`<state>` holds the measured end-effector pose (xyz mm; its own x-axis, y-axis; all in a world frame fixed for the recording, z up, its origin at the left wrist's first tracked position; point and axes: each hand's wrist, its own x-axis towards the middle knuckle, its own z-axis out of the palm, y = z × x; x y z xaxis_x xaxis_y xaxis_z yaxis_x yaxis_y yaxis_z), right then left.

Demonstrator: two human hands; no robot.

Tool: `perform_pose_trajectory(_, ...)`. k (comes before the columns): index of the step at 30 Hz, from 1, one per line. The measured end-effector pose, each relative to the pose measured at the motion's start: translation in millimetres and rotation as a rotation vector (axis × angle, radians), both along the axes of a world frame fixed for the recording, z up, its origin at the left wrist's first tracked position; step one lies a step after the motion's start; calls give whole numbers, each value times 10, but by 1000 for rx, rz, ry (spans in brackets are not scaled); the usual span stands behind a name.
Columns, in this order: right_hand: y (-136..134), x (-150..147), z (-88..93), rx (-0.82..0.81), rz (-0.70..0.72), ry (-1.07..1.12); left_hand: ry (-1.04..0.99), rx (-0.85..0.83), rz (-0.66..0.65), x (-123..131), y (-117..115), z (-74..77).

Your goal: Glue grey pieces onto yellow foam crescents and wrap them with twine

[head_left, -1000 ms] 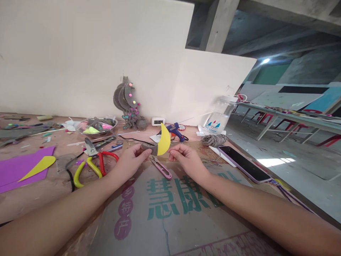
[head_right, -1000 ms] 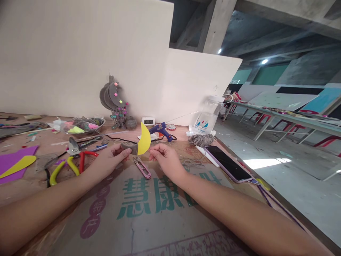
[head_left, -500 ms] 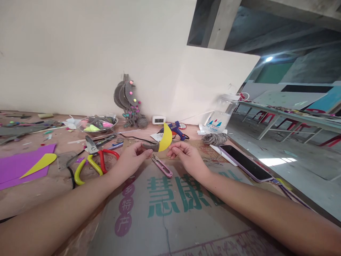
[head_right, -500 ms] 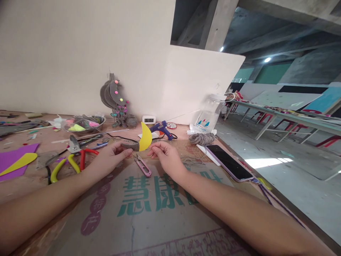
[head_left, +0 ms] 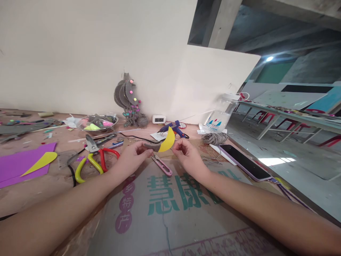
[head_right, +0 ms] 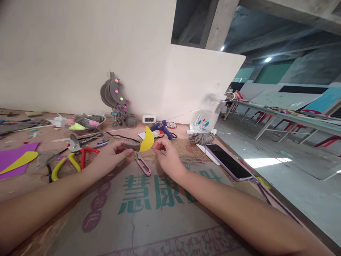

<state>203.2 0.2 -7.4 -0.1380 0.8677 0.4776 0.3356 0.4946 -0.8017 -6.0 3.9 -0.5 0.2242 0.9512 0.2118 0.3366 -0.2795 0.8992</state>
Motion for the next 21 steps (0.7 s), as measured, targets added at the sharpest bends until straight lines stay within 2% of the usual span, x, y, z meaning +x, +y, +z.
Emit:
perform_pose_trajectory(9,-27,-16,-9,11,42,-28,64,-10,30,-1,-11,-5)
perform_pose_trajectory(14,-11,-17,3,-33,37,57,91,-17,51,-3,-10,-17)
perform_pose_trajectory(18,-6,-20,35,-106,12,119,63,-25,22,-1,-19,-12)
perform_pose_trajectory(21,-28,-28,62,-91,-22,30,1,-35,-33,1,-12,-9)
